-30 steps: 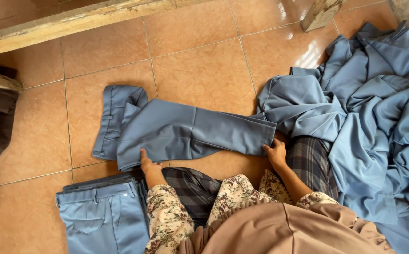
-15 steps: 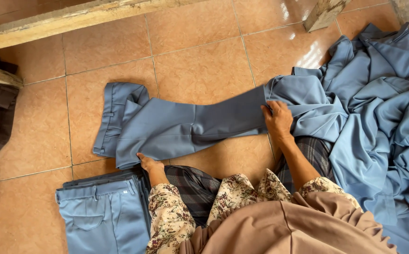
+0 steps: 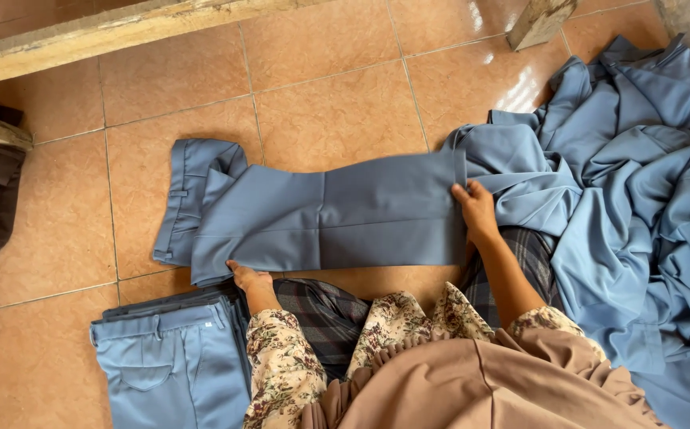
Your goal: Folding blue trousers into a rectangular shape and stacking them on the floor.
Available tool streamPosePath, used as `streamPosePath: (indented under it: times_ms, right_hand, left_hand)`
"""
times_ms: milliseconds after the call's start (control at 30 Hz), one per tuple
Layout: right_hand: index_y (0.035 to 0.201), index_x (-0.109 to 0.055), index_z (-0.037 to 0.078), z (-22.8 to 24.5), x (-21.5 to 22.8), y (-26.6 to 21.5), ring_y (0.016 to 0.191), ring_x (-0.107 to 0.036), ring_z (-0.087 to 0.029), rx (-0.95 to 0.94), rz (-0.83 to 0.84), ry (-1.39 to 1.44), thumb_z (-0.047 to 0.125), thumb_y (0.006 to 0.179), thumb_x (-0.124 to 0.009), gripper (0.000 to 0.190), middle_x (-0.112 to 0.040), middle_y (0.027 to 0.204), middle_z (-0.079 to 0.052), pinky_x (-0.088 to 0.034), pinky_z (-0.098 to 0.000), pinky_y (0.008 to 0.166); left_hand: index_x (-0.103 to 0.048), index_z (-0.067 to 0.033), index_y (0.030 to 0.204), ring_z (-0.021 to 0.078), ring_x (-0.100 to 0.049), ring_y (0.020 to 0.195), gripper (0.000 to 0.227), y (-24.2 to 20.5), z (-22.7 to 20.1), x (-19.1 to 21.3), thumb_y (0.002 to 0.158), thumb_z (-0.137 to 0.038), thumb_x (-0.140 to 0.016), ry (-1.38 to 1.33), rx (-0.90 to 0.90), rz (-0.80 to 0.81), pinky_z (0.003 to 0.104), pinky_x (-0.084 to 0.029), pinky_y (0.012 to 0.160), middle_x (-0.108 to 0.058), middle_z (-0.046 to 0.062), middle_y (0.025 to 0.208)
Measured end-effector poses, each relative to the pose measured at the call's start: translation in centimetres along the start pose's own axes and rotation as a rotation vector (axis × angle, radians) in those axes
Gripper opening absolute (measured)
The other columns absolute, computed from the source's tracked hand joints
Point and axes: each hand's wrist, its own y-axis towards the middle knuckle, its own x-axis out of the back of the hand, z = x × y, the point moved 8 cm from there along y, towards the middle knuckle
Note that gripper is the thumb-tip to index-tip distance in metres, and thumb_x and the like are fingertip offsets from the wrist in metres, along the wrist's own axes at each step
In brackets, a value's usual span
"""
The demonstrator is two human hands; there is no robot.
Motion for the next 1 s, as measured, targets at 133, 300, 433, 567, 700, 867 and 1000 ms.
streamPosePath:
  times_ms: [133,300,433,567,700,867,1000]
  right_hand:
    - [0.124,-0.072,0.019,-8.4,3.2,0.6,0.104,-0.070,-0.037,-0.042,-0.077,-0.652,0.041,0.083,-0.083,0.048,-0.075,0.104,-0.017,-0.056,-0.0472,0.085]
    - [0.145,-0.055,0.006,-8.9,2.2,-2.6,0.104,-0.069,-0.042,-0.223,-0.139,-0.369,0.034,0.080,-0.089,0.079,-0.065,0.123,-0.029,-0.063,-0.0426,0.070]
    - [0.134,-0.064,0.015,-10.6,2.5,-1.4,0.112,-0.064,-0.040,-0.026,-0.174,-0.651,0.032,0.077,-0.090,0.065,-0.059,0.117,-0.016,-0.053,-0.0500,0.097]
    - [0.110,-0.068,0.016,-8.1,0.6,-3.4,0.126,-0.047,-0.034,0.334,-0.166,-0.973,0.037,0.080,-0.085,0.040,-0.051,0.127,-0.004,-0.043,-0.0503,0.102]
    - [0.106,-0.063,0.013,1.5,-3.0,-5.9,0.089,-0.069,-0.024,0.867,-0.111,-0.829,0.028,0.094,-0.078,0.024,-0.065,0.082,-0.007,-0.041,-0.0428,0.112]
    - [0.107,-0.066,0.008,16.6,-4.4,-7.6,0.101,-0.065,-0.031,1.172,-0.085,-0.731,0.021,0.098,-0.079,0.021,-0.067,0.094,-0.009,-0.033,-0.0505,0.118]
    - [0.124,-0.063,0.016,23.4,-3.8,-6.9,0.078,-0.069,-0.037,0.884,-0.162,-0.692,0.027,0.108,-0.073,0.021,-0.064,0.075,-0.009,-0.051,-0.0520,0.076]
  left_hand:
    - [-0.024,-0.0186,0.162,0.0474,-0.030,0.146,0.067,3.4,1.7,0.6,0.108,-0.055,-0.042,-0.071,0.016,-0.044,0.057,-0.040,0.112,-0.012,0.012,0.169]
    - [-0.027,-0.0203,0.161,0.0484,-0.035,0.142,0.075,4.9,2.4,0.8,0.103,-0.061,-0.053,-0.099,0.041,-0.056,0.058,-0.043,0.109,-0.013,0.010,0.169]
    - [-0.026,-0.0195,0.161,0.0490,-0.026,0.146,0.073,1.7,1.0,0.6,0.104,-0.060,-0.048,-0.086,0.020,-0.048,0.061,-0.035,0.112,-0.013,0.012,0.169]
    - [-0.028,-0.0192,0.161,0.0493,-0.032,0.143,0.071,1.5,1.2,0.7,0.105,-0.059,-0.048,-0.072,0.041,-0.045,0.059,-0.038,0.111,-0.015,0.011,0.168]
    - [-0.027,-0.0226,0.160,0.0472,-0.023,0.148,0.064,-3.2,-0.6,-0.1,0.107,-0.055,-0.041,-0.082,0.014,-0.016,0.060,-0.031,0.115,-0.015,0.011,0.169]
    - [-0.024,-0.0102,0.161,0.0457,-0.022,0.150,0.076,-4.2,-1.3,-0.1,0.106,-0.054,-0.050,-0.184,-0.005,-0.029,0.059,-0.029,0.118,-0.016,0.021,0.167]
    - [-0.018,-0.0101,0.161,0.0494,-0.023,0.149,0.086,-1.1,0.0,-0.3,0.103,-0.057,-0.059,-0.227,0.047,0.031,0.058,-0.033,0.116,-0.015,0.026,0.166]
